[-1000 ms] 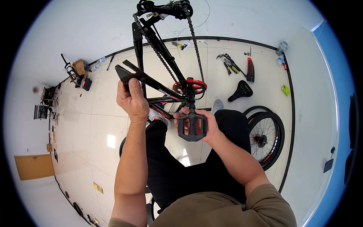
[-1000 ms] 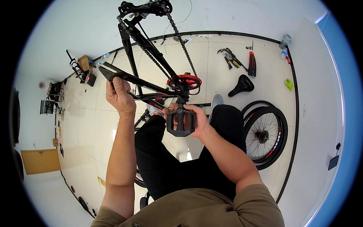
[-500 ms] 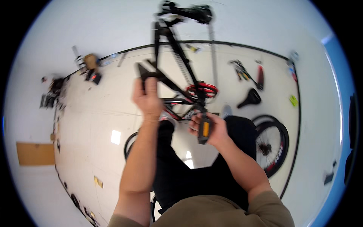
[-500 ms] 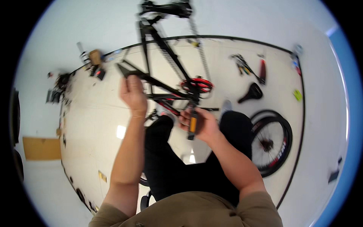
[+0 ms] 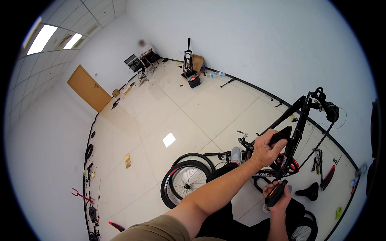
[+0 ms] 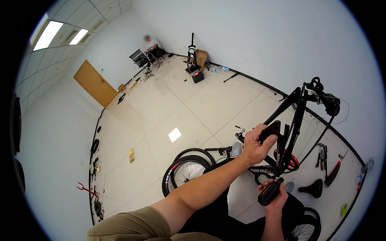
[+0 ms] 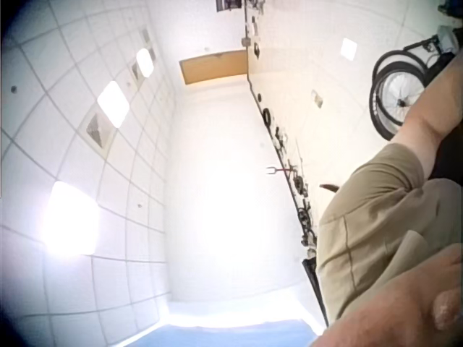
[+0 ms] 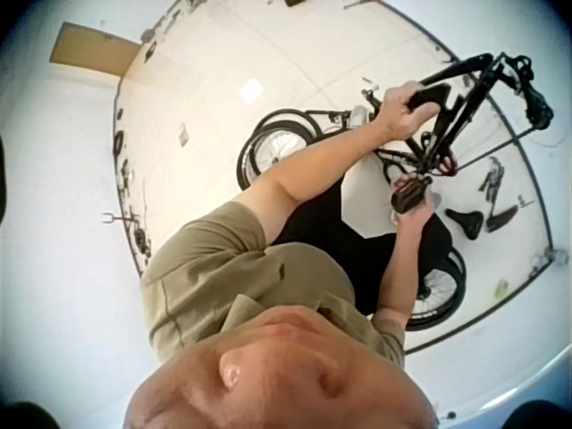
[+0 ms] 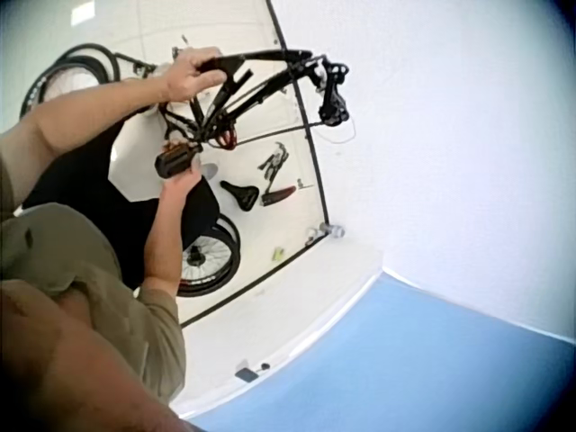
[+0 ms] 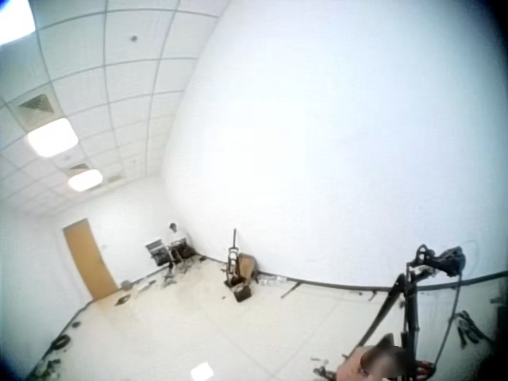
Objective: The person attaches a pedal to the crank arm of a bicycle frame using a wrench. They position the pedal, insert the bolt, and tighten it to secure the component.
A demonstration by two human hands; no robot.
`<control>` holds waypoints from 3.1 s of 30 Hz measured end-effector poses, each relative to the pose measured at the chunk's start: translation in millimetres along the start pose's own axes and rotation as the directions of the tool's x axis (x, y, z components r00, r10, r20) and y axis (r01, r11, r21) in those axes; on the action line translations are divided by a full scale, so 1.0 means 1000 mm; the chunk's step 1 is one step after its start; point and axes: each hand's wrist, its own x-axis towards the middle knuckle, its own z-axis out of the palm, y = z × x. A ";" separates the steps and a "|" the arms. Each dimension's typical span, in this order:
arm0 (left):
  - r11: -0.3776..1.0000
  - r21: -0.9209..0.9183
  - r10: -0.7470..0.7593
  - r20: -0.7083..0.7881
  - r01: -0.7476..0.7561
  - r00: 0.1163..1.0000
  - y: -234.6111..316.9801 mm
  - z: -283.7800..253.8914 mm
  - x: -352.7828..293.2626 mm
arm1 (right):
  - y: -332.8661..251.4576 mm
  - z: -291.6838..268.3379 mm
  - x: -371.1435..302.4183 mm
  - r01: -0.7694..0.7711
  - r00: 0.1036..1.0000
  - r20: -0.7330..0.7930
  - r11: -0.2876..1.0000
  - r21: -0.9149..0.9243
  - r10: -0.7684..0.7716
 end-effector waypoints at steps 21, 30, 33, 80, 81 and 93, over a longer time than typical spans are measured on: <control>0.999 0.033 0.041 -0.016 -0.040 0.999 -0.002 0.003 0.003 | -0.002 0.016 -0.003 -0.024 0.997 0.068 0.998 -0.054 0.027; 0.999 0.006 0.051 -0.023 -0.051 0.998 0.000 0.004 0.004 | -0.005 -0.011 0.006 -0.015 0.977 0.214 0.999 -0.028 0.020; 0.998 0.016 0.065 -0.032 -0.065 0.997 0.001 0.004 0.004 | -0.005 -0.007 0.004 -0.030 0.977 0.209 0.999 -0.023 0.034; 0.988 -0.052 0.139 -0.095 -0.144 0.986 -0.017 0.007 0.008 | -0.010 0.023 0.002 -0.149 0.978 0.163 0.983 0.108 0.130; 0.987 -0.069 0.139 -0.098 -0.146 0.985 -0.017 0.007 0.008 | -0.010 0.019 0.003 -0.141 0.979 0.162 0.984 0.105 0.123; 0.986 -0.010 0.166 -0.095 -0.168 0.982 -0.019 0.005 0.010 | -0.006 0.019 0.001 -0.093 0.993 0.069 0.995 0.030 0.091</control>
